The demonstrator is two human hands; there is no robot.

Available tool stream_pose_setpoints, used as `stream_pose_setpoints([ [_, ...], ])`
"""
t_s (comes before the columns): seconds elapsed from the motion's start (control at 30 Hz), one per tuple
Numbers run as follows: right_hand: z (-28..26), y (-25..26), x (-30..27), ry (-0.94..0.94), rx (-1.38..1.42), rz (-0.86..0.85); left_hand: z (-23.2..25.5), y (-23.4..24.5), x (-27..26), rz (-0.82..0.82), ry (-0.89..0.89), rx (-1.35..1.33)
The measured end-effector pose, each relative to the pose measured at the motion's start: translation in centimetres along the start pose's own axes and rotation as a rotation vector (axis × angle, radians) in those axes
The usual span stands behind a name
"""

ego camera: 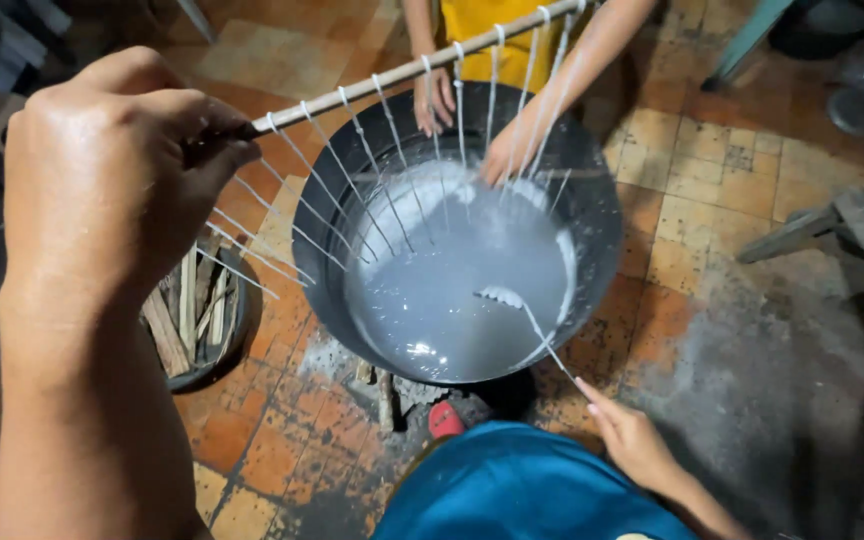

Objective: Dipping a rack of candle wicks into a large pot of melted wax to create layers of wax on the wicks.

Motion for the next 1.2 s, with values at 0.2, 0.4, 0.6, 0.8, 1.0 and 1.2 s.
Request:
stream_pose_setpoints([
  [0.2, 4.7, -0.9, 1.8, 0.071, 0.038, 0.022, 3.8, 0.7, 2.9, 0.037, -0.067, -0.014],
  [0.4, 8.9, -0.8, -0.9, 0.231, 0.878, -0.054, 6.8, 1.3, 5.3, 0.025, -0.042, -0.041],
  [0.6, 15.6, -0.3, -5.2, 0.386, 1.431, -0.078, 9.2, 2.5, 6.9, 0.032, -0.118, -0.13],
  [0.8, 16.1, 4.6, -4.9, 0.359, 1.942, -0.16, 12.9, 3.0, 6.8, -0.014, -0.163, -0.24],
  [1.0, -0.8, 20.1, -4.3, 0.753, 1.844, -0.315, 16.1, 1.1, 5.6, -0.175, -0.051, -0.299],
  [1.2, -14.4, 30.1, -6.0, 0.846, 1.348, -0.088, 18.3, -2.1, 4.3, -0.214, -0.114, -0.352],
])
Point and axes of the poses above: each hand's wrist, its own x-axis towards the middle knuckle, its own y-axis out of the back of the hand, z = x × y, the point moved 10 cm from there along x, towards the middle knuckle, and after that the axes turned 10 degrees about -z, right-handed, at the moved point
